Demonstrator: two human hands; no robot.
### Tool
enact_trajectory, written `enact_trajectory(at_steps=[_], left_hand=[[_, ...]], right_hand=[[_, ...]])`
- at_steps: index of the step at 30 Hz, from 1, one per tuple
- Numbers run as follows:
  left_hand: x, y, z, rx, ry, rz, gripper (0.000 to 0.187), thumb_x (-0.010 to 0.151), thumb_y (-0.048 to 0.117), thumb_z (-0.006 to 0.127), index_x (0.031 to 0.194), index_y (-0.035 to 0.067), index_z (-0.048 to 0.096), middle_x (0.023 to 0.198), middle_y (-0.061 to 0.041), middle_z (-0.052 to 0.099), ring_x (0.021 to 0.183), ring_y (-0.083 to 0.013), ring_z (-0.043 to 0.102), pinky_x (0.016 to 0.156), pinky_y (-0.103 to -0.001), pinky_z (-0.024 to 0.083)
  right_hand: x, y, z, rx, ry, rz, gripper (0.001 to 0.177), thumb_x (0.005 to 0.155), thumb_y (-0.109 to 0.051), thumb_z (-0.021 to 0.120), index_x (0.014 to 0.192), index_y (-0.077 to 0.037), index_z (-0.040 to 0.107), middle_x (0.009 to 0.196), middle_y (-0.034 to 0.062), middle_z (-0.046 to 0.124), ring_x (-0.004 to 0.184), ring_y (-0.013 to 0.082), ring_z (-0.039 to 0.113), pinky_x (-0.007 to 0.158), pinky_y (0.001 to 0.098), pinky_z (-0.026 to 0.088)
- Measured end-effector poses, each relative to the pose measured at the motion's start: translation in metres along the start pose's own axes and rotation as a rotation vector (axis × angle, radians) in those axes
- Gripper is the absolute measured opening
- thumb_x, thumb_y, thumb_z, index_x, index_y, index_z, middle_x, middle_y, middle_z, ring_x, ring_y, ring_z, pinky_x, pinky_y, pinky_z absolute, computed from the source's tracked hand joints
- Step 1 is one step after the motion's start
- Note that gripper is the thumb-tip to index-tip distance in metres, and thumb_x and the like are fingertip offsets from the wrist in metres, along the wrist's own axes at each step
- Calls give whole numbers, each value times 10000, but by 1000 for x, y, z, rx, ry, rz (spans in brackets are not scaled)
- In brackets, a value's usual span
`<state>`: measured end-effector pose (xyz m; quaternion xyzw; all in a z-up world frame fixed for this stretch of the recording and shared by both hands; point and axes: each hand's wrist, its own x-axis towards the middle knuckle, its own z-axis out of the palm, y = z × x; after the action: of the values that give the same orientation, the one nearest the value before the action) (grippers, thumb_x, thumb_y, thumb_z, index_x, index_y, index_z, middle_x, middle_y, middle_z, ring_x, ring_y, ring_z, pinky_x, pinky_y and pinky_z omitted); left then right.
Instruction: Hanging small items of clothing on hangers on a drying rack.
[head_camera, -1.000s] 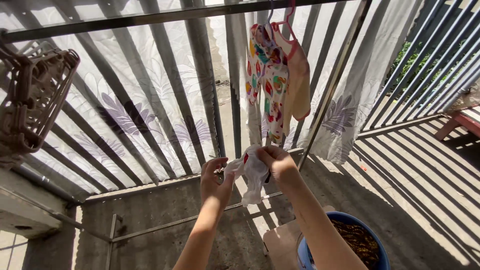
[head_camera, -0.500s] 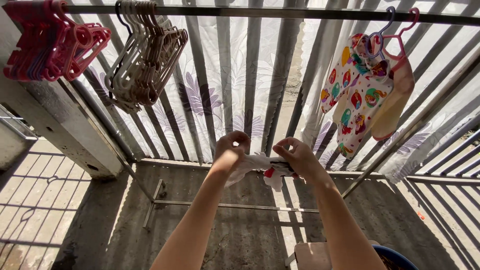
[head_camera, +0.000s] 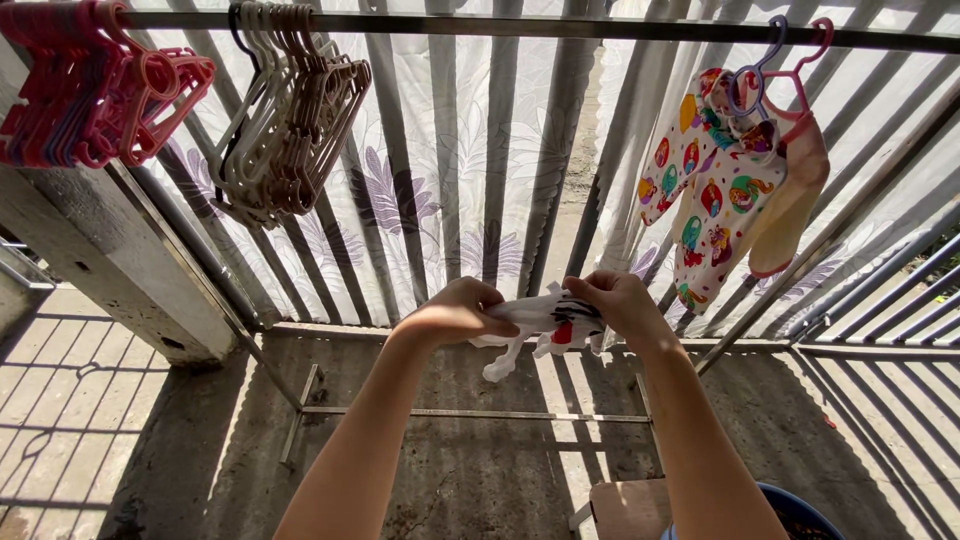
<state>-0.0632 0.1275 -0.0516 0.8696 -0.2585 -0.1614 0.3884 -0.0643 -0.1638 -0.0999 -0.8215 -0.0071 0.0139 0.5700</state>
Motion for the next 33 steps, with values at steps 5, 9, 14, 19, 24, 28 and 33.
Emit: enact_trajectory(at_steps=[5,9,14,19,24,28,33], left_hand=[[32,-2,6,-644,184,48,359,884,335,767,1059,23,737,925,-103,777,825,-196,723,807,-370,609],[63,-14,35,-809,175,48,404,864,285,797,1079,-52,736,952,-157,766,881,-225,740,853,-402,628],[40,14,31,-657,184,-15,488,875,299,781,1261,31,648,1021,-135,752,962,-237,752,882,-374,624],[46,-18,44,-812,134,100,611,806,252,818,1340,130,547,1058,-74,637,982,-224,722,858,-439,652],[51,-38,40,-882,255,-59,468,729,-51,757,1147,123,638,1003,-94,611,850,-181,674,762,-369,668],[62,-86,31,-665,331,-21,199,810,-110,668,973,-13,732,956,-149,690,793,-236,632,661,-349,548],[39,-63,22,305,661,115,372,796,-106,664,924,166,883,991,-89,646,986,-279,648,866,-360,563]], right_hand=[[-16,-15,22,-85,203,-121,553,886,-491,716,1167,-17,671,934,100,690,692,155,645,584,320,548],[-39,-52,45,-97,10,-276,625,803,-406,811,1239,-31,567,1079,120,672,943,187,677,749,337,621],[-25,-46,52,120,5,-154,418,888,-324,694,1168,-18,639,1021,102,756,936,216,749,860,363,634],[-10,-40,54,424,39,72,345,1032,-306,524,1139,-20,684,949,102,747,852,203,744,805,381,644],[15,0,34,625,123,-24,414,1091,-362,494,1098,11,674,859,72,674,681,128,632,663,306,579],[18,22,5,622,105,-16,398,1096,-388,548,1062,-4,646,791,70,613,601,145,554,556,307,490],[6,16,1,-241,101,-144,351,754,-198,844,1008,-20,680,821,76,716,712,150,711,656,282,598]])
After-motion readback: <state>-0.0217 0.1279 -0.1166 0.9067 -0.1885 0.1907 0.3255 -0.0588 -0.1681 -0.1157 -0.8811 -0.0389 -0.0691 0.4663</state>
